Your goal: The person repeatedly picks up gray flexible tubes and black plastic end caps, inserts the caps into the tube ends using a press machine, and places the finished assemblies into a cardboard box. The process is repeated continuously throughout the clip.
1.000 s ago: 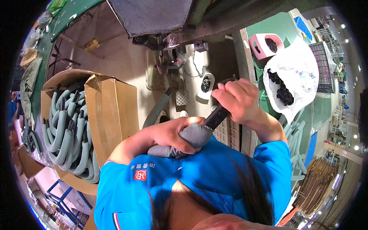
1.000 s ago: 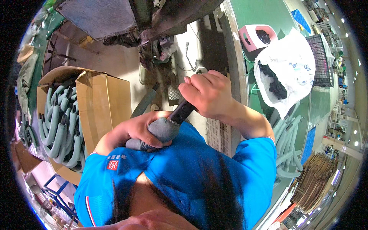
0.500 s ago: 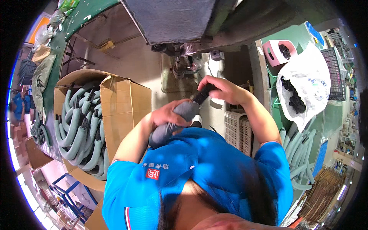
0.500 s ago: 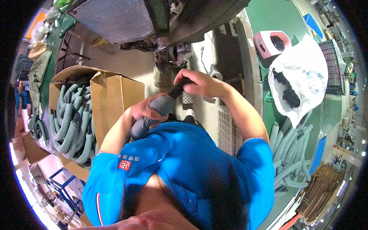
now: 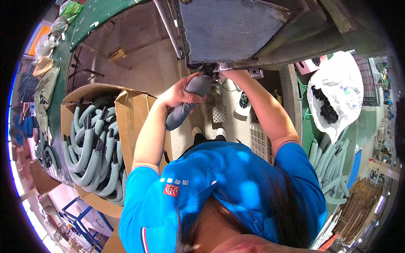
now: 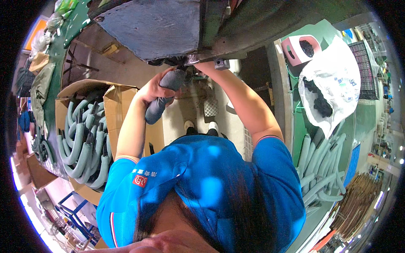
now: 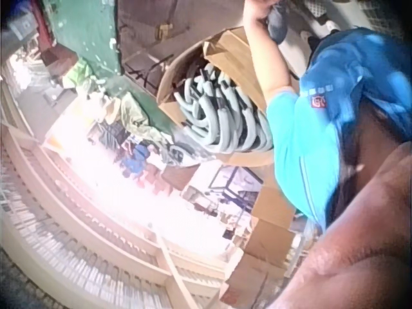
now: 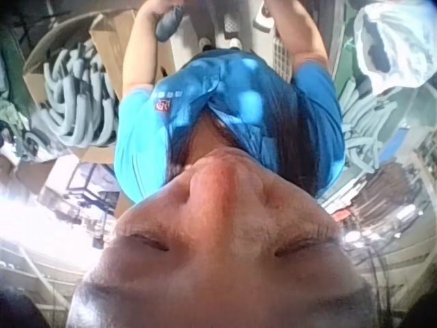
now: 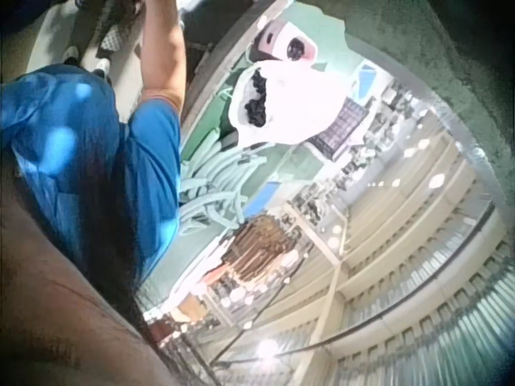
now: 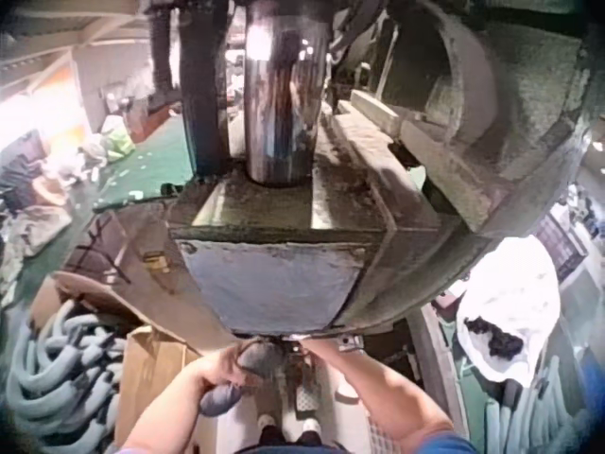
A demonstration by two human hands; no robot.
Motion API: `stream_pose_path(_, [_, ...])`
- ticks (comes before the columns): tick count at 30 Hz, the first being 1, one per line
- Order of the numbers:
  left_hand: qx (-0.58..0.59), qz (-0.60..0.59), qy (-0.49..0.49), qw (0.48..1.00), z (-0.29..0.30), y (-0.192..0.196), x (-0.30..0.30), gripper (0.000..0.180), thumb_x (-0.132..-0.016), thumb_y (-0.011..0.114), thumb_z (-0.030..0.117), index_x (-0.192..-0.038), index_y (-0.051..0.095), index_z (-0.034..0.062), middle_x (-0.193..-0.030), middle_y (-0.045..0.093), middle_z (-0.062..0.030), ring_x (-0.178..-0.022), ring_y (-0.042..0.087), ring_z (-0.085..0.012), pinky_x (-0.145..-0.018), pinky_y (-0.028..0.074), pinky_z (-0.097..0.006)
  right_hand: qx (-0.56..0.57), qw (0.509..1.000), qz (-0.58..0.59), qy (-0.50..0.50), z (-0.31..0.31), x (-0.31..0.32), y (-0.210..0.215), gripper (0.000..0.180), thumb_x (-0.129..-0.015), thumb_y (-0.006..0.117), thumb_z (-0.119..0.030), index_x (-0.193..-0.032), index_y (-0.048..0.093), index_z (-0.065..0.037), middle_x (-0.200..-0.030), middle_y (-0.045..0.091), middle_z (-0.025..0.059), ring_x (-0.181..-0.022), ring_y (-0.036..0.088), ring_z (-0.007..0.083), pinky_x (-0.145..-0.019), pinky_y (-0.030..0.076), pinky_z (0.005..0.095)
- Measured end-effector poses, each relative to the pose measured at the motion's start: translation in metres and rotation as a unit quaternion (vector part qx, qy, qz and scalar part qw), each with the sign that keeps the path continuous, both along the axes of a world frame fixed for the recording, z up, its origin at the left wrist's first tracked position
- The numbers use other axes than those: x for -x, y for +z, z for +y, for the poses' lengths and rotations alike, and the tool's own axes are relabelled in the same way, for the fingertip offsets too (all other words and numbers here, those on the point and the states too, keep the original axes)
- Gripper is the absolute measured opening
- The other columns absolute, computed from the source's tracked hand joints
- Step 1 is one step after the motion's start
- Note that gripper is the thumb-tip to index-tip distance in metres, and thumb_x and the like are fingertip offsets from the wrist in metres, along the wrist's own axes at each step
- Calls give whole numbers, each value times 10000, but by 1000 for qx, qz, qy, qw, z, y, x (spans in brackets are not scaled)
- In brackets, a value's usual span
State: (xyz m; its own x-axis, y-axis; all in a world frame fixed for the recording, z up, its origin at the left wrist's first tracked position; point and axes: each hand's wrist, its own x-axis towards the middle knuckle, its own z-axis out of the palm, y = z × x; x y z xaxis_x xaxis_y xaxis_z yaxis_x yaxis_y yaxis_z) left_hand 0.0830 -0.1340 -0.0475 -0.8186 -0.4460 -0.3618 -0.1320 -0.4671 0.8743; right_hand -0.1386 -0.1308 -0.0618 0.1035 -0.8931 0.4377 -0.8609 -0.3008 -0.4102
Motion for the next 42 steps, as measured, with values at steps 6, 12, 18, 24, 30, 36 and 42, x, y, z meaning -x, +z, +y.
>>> stream_pose_path(6, [-42,29,28,998,4,-13,0,819,-619,661,50,-1362,317,75,-815,587,-120,-524,567,-191,-430,460,-296,-100,995,-18,-22,-12,0,-29,385,-896,460,-341,-1126,569,-52,-1183,570,167,-1093,524,336,-925,400,460])
stream_pose_path(12, [-78,101,-35,991,-2,-25,3,698,-624,652,140,-1263,384,49,-799,563,-117,-491,548,-186,-408,445,-286,-74,997,5,9,-34,13,-63,382,-904,455,-349,-1101,589,-50,-1143,590,191,-1058,549,363,-895,431,444])
stream_pose_path(18, [-114,115,-43,986,-5,-34,0,566,-691,614,75,-1223,420,73,-793,567,-110,-467,530,-191,-421,431,-283,-51,994,-89,-43,-32,0,-45,362,-944,412,-297,-936,598,13,-961,618,217,-917,580,353,-804,439,439])
stream_pose_path(24, [33,33,-33,998,1,-30,-12,645,-701,677,107,-1278,394,57,-849,589,-105,-532,553,-163,-463,462,-279,-55,995,-58,-58,-28,-3,-54,404,-957,365,-336,-838,550,3,-903,590,271,-917,559,436,-750,427,497])
stream_pose_path(30, [42,-24,-38,998,12,-6,-14,704,-685,681,81,-1320,380,103,-791,559,-69,-544,529,-160,-479,446,-282,-160,978,-114,-70,-41,17,-61,500,-941,360,-475,-945,552,-13,-989,589,262,-896,573,418,-739,436,462])
stream_pose_path(36, [-44,50,-54,996,2,-26,-17,630,-708,607,4,-1283,356,69,-787,570,-130,-506,528,-199,-424,439,-296,-112,981,-150,-55,-33,5,-66,463,-944,384,-427,-957,541,8,-980,585,250,-933,556,378,-799,418,446])
stream_pose_path(42, [-59,47,-69,995,-1,-22,-21,613,-703,594,11,-1271,376,87,-797,566,-122,-580,540,-197,-426,444,-294,-135,961,-232,-63,-13,-8,-47,425,-966,367,-369,-944,536,20,-955,585,249,-890,554,349,-794,403,452])
